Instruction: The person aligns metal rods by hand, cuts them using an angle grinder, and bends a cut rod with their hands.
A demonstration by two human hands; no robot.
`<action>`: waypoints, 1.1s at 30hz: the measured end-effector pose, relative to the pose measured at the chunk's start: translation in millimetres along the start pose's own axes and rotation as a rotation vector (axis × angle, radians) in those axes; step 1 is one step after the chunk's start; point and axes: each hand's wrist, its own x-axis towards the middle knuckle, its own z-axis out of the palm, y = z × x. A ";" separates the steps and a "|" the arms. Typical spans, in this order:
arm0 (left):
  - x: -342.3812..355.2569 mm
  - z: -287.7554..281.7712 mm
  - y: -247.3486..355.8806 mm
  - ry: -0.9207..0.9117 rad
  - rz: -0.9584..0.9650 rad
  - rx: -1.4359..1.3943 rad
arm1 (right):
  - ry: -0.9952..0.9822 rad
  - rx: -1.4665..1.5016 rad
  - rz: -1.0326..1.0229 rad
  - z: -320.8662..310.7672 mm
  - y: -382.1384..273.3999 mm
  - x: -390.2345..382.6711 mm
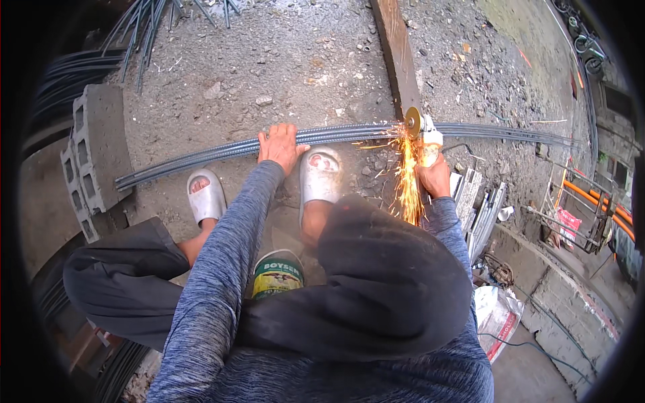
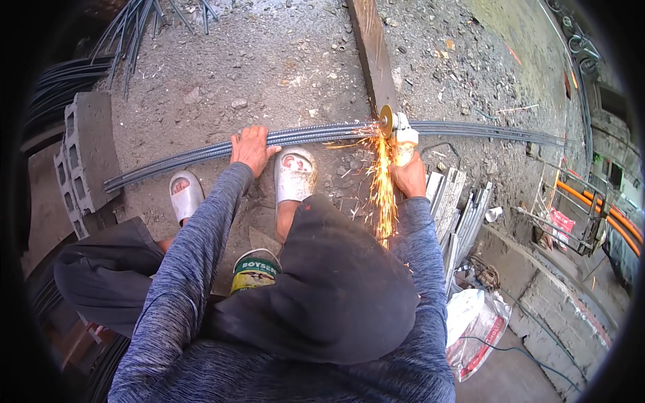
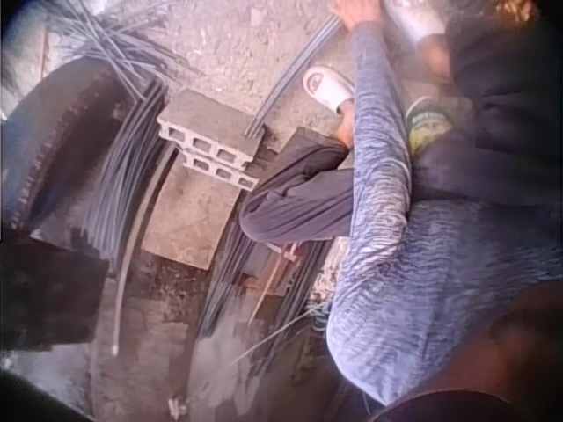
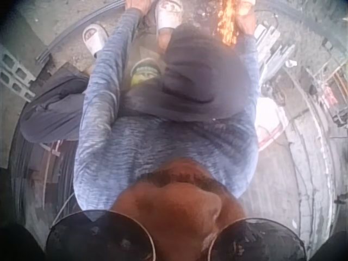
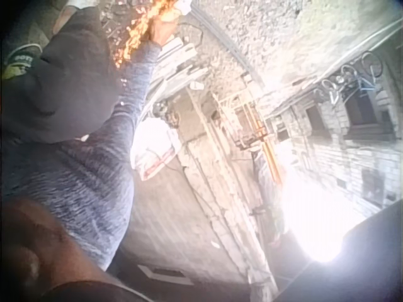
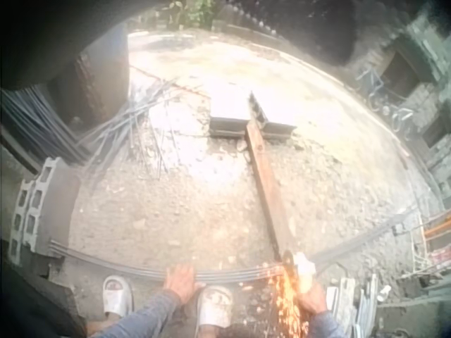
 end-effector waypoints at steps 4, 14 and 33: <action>-2.5 -1.6 -1.6 0.003 0.005 -0.006 | -0.028 0.018 -0.022 -2.2 5.0 -4.5; -2.4 -5.1 -2.3 -0.012 -0.022 -0.009 | -0.043 -0.049 -0.020 1.5 14.5 -7.0; -0.4 -3.3 -0.9 -0.033 -0.016 -0.039 | -0.059 -0.038 0.002 -6.5 10.4 -10.8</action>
